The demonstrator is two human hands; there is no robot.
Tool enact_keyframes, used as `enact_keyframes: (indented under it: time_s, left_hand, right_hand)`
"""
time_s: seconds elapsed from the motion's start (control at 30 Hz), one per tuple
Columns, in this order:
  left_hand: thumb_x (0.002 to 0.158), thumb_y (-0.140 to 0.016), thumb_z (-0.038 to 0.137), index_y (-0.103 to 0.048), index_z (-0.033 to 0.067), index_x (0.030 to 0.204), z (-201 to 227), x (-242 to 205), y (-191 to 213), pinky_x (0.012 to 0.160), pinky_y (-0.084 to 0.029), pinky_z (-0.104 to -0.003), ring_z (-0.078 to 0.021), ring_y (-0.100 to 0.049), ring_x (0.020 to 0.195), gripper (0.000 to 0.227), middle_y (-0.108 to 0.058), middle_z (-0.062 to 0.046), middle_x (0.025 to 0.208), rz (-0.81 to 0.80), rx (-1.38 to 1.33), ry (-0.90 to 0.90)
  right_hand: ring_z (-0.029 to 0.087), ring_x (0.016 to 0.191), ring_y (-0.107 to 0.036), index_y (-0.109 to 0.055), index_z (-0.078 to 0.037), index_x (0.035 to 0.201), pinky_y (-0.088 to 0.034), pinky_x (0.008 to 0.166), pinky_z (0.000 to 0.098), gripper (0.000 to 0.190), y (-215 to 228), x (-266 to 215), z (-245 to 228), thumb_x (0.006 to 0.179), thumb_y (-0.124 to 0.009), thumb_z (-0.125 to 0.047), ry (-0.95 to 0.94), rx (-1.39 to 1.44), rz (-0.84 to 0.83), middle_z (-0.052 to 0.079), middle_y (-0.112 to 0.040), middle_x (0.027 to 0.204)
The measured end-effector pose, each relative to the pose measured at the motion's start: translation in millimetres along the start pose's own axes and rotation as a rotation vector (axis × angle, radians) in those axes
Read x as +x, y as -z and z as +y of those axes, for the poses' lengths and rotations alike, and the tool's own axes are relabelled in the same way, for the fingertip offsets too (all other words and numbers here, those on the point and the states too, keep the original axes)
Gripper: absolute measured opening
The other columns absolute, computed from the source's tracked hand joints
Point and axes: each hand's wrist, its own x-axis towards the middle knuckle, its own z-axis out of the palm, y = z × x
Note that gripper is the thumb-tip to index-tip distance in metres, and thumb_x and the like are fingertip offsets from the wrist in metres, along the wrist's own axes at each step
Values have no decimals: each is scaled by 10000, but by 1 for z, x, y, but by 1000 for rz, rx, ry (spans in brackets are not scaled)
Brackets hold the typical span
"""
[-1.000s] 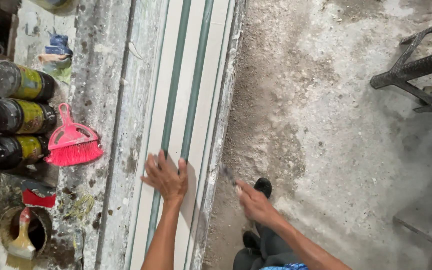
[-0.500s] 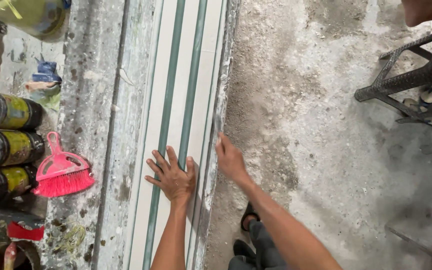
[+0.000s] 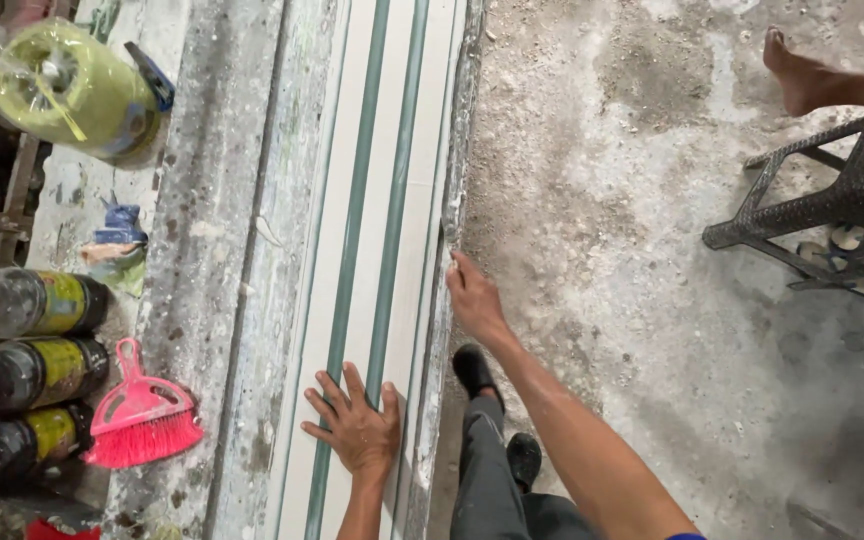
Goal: The person scrapes the edges and surface of a decorative striped board using a hand scraper.
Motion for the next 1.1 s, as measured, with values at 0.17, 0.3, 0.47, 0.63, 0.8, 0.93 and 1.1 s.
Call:
enact_keyframes:
  time_s: [0.17,0.3,0.47,0.63,0.8,0.93,1.1]
  left_hand:
    - [945,-370,676,-345,201,1579,-4,2,-15,1098,15,-784,-495,-25,1528,792,-134,-218,1680,5,51,29]
    - [884,-413,676,-413,238,1508,-17,6,-44,1114,5,-788,-479,-47,1536,762,-167,-190,1666,81,95,45]
    - [897,-423,681,-452,271,1476,-53,0,-92,1156,-22,-795,-464,-94,1567,710,-228,-188,1659,225,73,35]
    - [785,-516,654,-460,241,1458,-44,-14,-60,1114,-64,-798,-507,-90,1515,792,-281,-269,1606,-5,155,72]
    - [1024,-485,515,-387,197,1546,-55,11,-73,1211,-125,-814,-591,-147,1585,620,-272,-289,1646,393,-107,-424]
    - [861,-579,620,-452,202,1540,-16,35,-29,1103,-119,-741,-549,-120,1517,807,-245,-273,1604,-465,331,275]
    - [915,-524,525,-411,54,1538,90,141,1,1150,-105,-768,-460,-178,1556,789,-246,-289,1647,54,32,279]
  right_hand:
    - [156,595,-485,-452,-188,1551,-441,534,370,505,28,136,10,1081,-401,-364,-60,-1,-55,22,-528,710]
    - [132,695,-611,-520,-139,1501,-519,597,338,432,68,260,-48,1126,-462,-345,229,-111,136,57,-682,911]
    - [165,594,-625,-412,-95,1513,-558,497,340,463,128,317,-84,1108,-402,-318,-31,304,-130,128,-645,851]
    - [156,527,-510,-555,-42,1279,-447,409,294,448,136,321,-59,1158,-312,-398,58,-231,-192,43,-510,663]
    - [268,469,-565,-535,-45,1188,-473,417,403,361,107,235,-10,1110,-341,-340,305,-354,-283,119,-552,587]
    - [503,745,-672,-523,-81,1313,-547,620,586,376,78,104,55,1023,-525,-321,380,-270,-516,291,-687,814]
    - [502,863,-678,-486,-30,1373,-538,737,596,452,72,51,78,1085,-458,-376,465,-306,-1148,299,-699,949]
